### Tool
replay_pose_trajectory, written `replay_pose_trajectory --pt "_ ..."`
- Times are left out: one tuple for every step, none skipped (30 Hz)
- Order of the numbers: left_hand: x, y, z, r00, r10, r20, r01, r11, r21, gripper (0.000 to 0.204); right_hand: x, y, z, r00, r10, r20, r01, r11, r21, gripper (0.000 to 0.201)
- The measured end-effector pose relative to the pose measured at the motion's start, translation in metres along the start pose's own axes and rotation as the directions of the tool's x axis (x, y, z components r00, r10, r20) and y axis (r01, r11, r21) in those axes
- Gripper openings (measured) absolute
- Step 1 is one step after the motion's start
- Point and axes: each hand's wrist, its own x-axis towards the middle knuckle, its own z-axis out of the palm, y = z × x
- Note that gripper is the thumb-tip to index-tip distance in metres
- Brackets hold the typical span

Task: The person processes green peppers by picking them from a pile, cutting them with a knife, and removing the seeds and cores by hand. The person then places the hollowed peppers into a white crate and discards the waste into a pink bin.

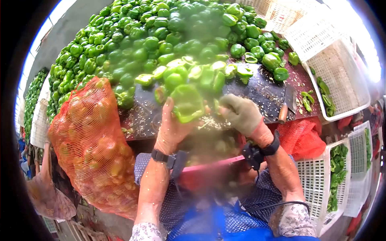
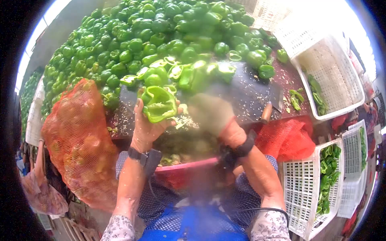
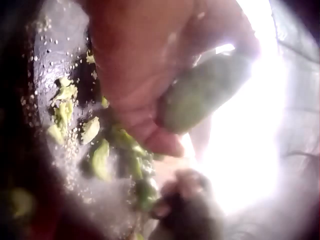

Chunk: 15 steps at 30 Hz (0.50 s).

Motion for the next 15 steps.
replay_pose_trajectory --pt "0.000 -0.002 0.001 1.000 -0.018 0.026 0.015 0.994 0.112 0.057 0.000 -0.002 0.007 0.995 -0.086 -0.054 0.085 0.996 -0.021 0.025" --pt "0.000 -0.007 0.003 1.000 0.012 0.004 -0.013 0.937 0.348 0.054 0.001 -0.005 0.016 0.979 -0.173 -0.106 0.169 0.985 -0.046 0.021" --pt "0.000 -0.012 0.006 0.999 0.049 -0.008 -0.036 0.824 0.566 0.051 0.002 -0.009 0.022 0.953 -0.261 -0.156 0.253 0.965 -0.074 0.017" --pt "-0.002 -0.017 0.014 0.999 -0.050 -0.001 0.050 0.990 0.130 0.049 0.004 -0.014 0.026 0.963 -0.249 -0.100 0.232 0.961 -0.151 0.016" --pt "-0.003 -0.022 0.022 0.989 -0.149 0.006 0.143 0.933 -0.331 0.051 0.006 -0.019 0.030 0.972 -0.231 -0.043 0.216 0.950 -0.227 0.015" --pt "-0.001 -0.026 0.020 0.996 -0.091 -0.022 0.090 0.995 -0.050 0.054 0.007 -0.021 0.031 0.978 -0.209 0.017 0.205 0.931 -0.302 0.014" --pt "0.002 -0.030 0.015 0.999 -0.024 -0.032 0.031 0.971 0.238 0.056 0.007 -0.020 0.032 0.981 -0.194 0.017 0.190 0.928 -0.321 0.015" --pt "0.004 -0.038 0.006 0.999 0.045 -0.025 -0.031 0.909 0.415 0.057 0.008 -0.019 0.034 0.983 -0.181 0.017 0.176 0.924 -0.339 0.017" --pt "0.006 -0.045 -0.003 0.993 0.115 -0.018 -0.083 0.811 0.579 0.058 0.009 -0.018 0.038 0.985 -0.169 0.012 0.163 0.921 -0.353 0.020" --pt "0.008 -0.051 -0.009 0.983 0.184 -0.006 -0.136 0.751 0.646 0.056 0.010 -0.018 0.041 0.987 -0.157 0.008 0.149 0.919 -0.366 0.023" --pt "0.007 -0.053 -0.018 0.980 0.201 -0.008 -0.144 0.730 0.668 0.054 0.012 -0.012 0.042 0.991 -0.127 -0.028 0.118 0.969 -0.218 0.021" --pt "0.006 -0.050 -0.019 0.976 0.217 -0.010 -0.150 0.708 0.690 0.054 0.014 -0.001 0.038 0.994 -0.092 -0.056 0.088 0.994 -0.066 0.019" --pt "0.002 -0.041 -0.014 0.982 0.184 -0.032 -0.126 0.780 0.613 0.054 0.017 0.008 0.030 0.996 -0.052 -0.074 0.058 0.995 0.086 0.018" --pt "-0.003 -0.030 -0.010 0.990 0.124 -0.064 -0.079 0.879 0.471 0.053 0.019 0.015 0.019 1.000 0.014 0.018 -0.016 0.996 0.085 0.017" --pt "-0.005 -0.020 -0.007 0.994 0.067 -0.084 -0.040 0.955 0.295 0.053 0.021 0.019 0.007 0.991 0.080 0.111 -0.088 0.994 0.070 0.017"
